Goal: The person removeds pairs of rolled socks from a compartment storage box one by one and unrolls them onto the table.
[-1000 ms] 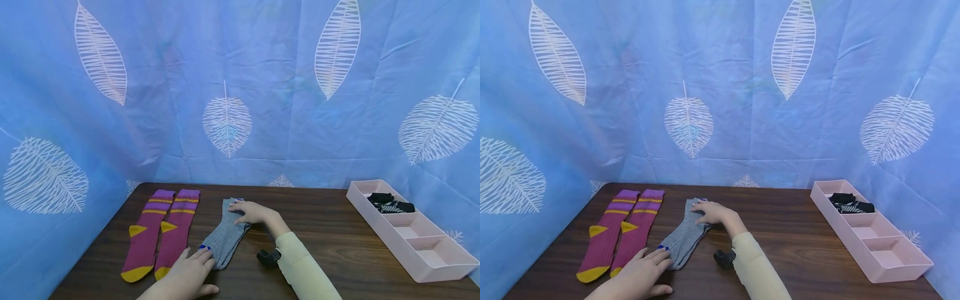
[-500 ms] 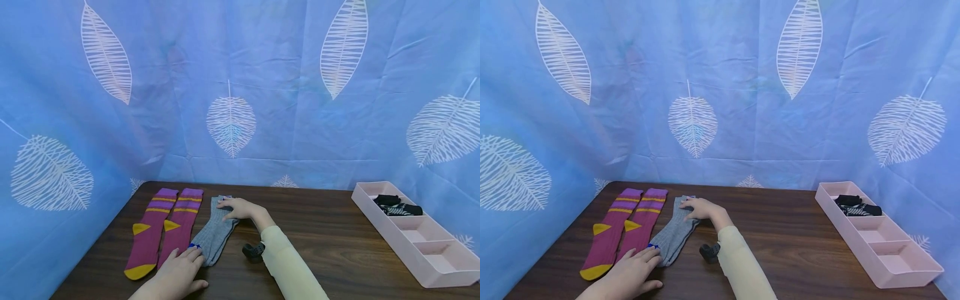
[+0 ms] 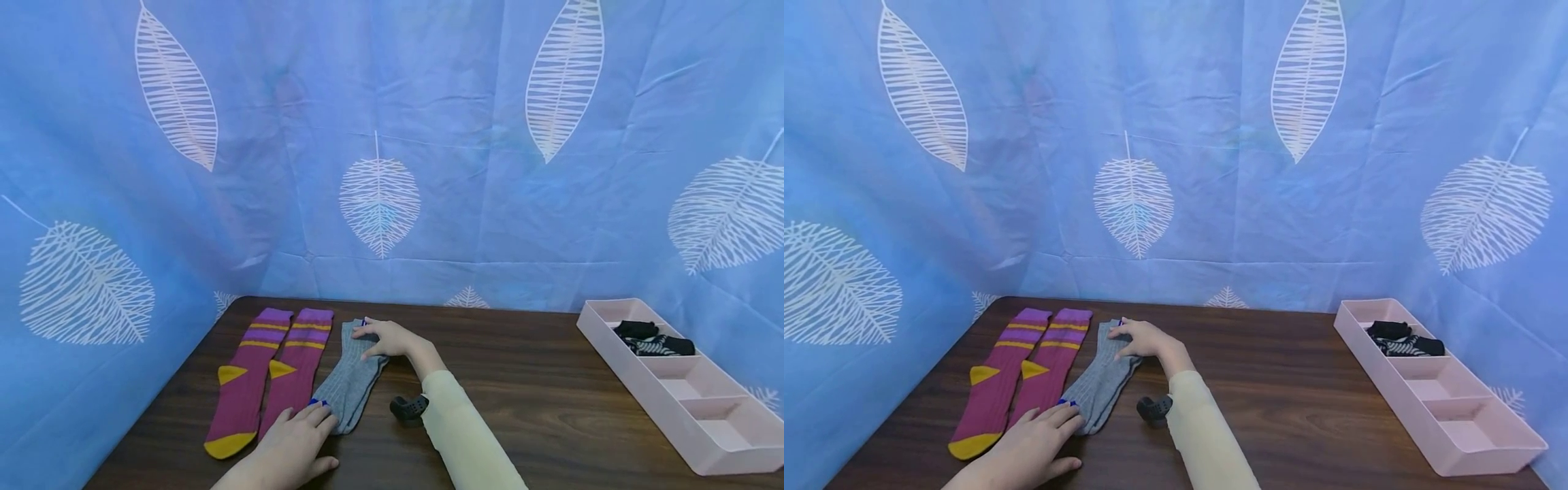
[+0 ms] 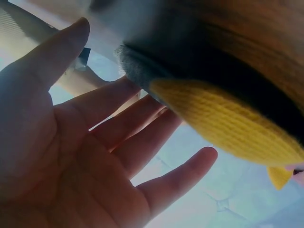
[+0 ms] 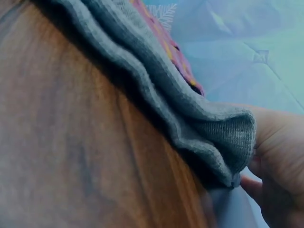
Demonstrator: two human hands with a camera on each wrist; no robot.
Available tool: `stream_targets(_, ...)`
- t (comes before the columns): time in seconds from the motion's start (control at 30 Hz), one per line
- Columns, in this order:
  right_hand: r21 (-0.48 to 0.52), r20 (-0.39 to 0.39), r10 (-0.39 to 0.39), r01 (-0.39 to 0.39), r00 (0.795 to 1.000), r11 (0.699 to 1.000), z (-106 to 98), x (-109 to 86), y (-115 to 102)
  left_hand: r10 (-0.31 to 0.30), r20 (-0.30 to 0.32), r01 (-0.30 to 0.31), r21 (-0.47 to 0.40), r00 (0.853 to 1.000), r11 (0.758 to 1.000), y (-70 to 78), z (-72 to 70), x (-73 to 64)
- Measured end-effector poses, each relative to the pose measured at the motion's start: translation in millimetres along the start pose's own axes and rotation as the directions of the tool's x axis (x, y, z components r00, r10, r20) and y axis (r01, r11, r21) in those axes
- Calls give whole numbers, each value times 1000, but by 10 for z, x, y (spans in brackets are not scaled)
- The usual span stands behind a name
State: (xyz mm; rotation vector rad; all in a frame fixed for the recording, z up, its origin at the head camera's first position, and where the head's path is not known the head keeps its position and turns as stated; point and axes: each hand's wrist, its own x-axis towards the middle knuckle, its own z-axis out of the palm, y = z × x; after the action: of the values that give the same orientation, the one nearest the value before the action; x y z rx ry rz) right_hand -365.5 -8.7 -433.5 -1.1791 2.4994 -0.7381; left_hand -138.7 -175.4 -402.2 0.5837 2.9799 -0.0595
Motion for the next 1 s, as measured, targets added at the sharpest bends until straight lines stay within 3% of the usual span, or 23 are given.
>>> stream_targets(0.13,68,-26,-14,15,1000,998,80,-69,41,7,13,-7,-10,1000,1000,13,26,-4)
stream_targets(0.33,132,-141,-49,68,989,989,79,-85,94,30,16,-30,-55,999,998,-49,-20,-30)
stream_targets(0.57,185,-240,49,-4,969,983,20,-113,174,80,-52,-89,-196,995,977,-280,-205,-133)
stream_targets(0.73,236,-224,101,-47,969,971,-13,-182,260,133,25,-119,-297,991,947,-398,-284,-189)
stream_targets(1.0,223,-193,67,-23,979,975,-76,-236,271,115,119,-76,-291,986,954,-428,-274,-167)
